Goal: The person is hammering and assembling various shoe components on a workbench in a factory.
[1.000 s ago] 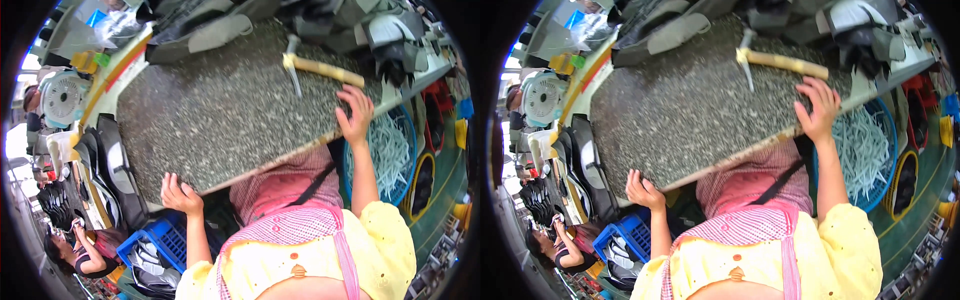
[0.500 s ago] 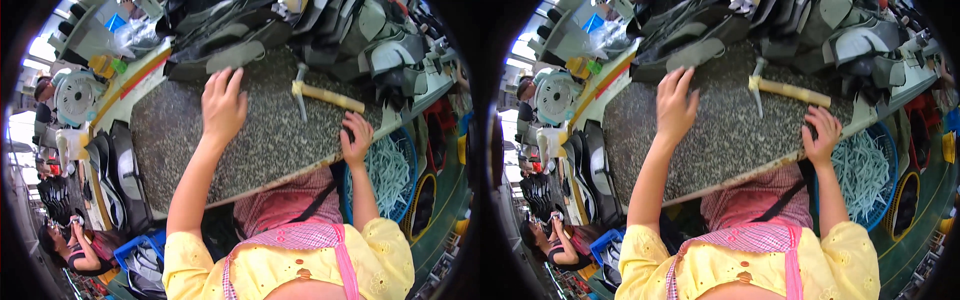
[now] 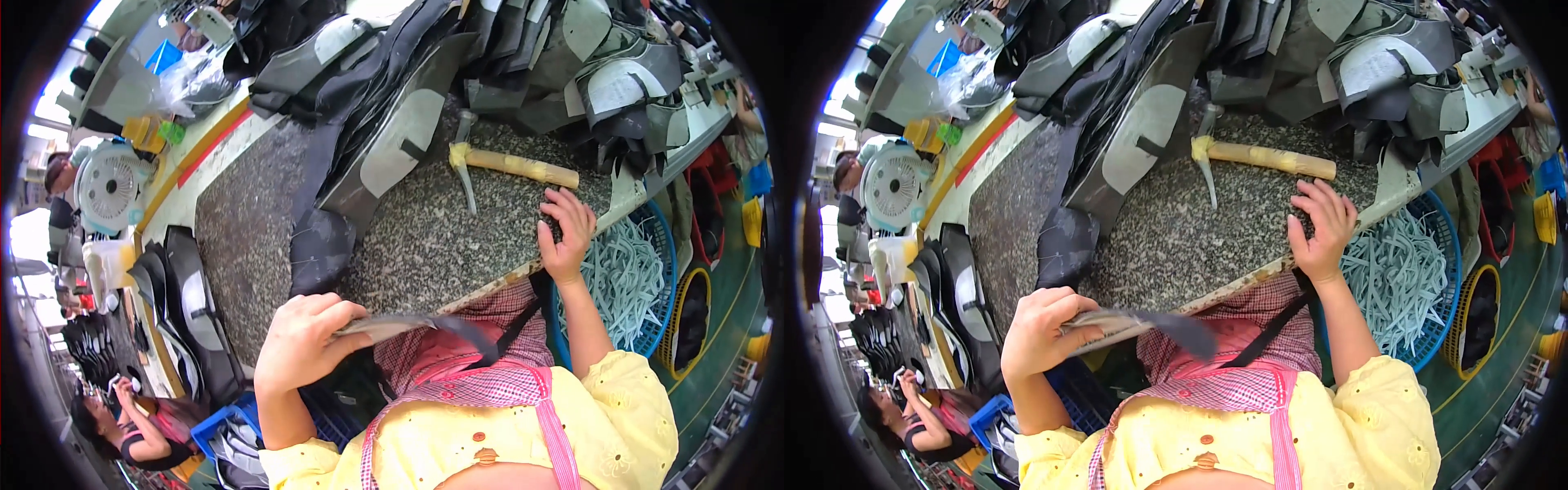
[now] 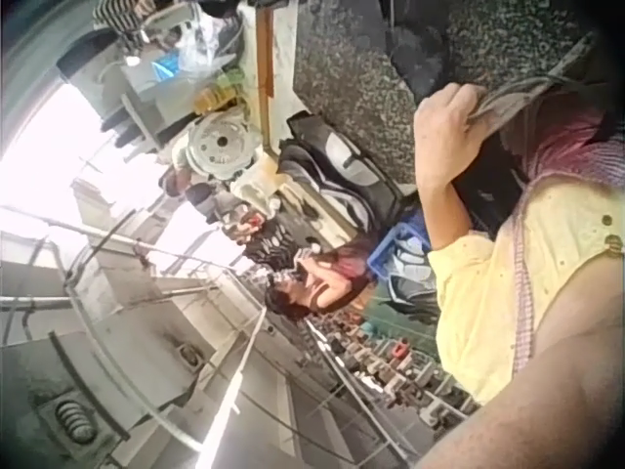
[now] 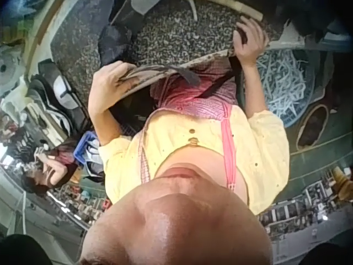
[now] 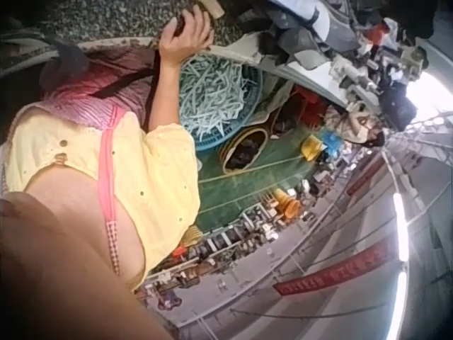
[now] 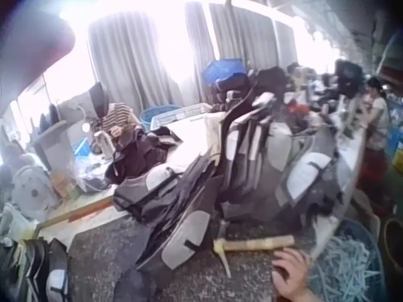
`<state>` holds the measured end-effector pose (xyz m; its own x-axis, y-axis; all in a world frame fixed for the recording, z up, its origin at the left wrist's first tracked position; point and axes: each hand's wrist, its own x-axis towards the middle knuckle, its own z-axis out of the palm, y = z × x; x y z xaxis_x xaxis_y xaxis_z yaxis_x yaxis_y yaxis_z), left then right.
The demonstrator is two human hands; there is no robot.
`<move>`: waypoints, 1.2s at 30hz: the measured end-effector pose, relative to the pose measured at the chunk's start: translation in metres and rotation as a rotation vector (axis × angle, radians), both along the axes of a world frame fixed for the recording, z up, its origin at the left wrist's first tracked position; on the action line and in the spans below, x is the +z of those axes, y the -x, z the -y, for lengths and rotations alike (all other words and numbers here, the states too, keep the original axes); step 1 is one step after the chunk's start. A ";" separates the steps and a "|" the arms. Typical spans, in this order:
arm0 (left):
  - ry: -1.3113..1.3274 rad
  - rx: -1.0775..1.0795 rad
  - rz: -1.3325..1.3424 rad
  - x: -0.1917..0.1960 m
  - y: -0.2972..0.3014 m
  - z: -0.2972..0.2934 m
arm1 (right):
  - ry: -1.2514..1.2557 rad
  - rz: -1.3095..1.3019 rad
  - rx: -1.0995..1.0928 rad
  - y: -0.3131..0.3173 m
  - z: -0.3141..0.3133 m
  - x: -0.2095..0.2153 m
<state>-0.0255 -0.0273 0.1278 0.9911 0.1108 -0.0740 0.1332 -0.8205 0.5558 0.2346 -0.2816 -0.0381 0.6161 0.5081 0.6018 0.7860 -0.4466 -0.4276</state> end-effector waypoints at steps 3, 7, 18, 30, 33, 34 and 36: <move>-0.177 0.189 0.039 0.000 0.026 0.002 | -0.056 -0.065 0.034 0.002 -0.006 0.007; 0.069 0.210 0.136 0.050 0.072 0.016 | -0.170 -0.076 0.369 0.028 -0.022 0.060; 0.360 0.184 -0.049 -0.055 0.025 0.016 | 0.249 -0.726 0.857 0.074 -0.086 0.083; 0.282 0.687 -0.528 -0.062 0.093 -0.036 | 0.587 -0.180 0.740 0.029 -0.100 0.070; -0.294 0.414 -0.332 -0.042 0.073 -0.027 | 0.525 -0.064 0.719 0.040 -0.107 0.078; -0.367 0.409 -0.183 -0.042 0.056 -0.026 | 0.431 -0.012 0.712 0.040 -0.107 0.081; -0.303 0.329 -0.015 -0.045 0.022 -0.019 | 0.246 0.030 0.680 0.024 -0.101 0.086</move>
<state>-0.0476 -0.0078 0.0824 0.8987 0.4386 -0.0035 0.4202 -0.8588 0.2932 0.2101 -0.1802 0.0476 0.1002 0.8961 0.4324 0.9341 0.0649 -0.3512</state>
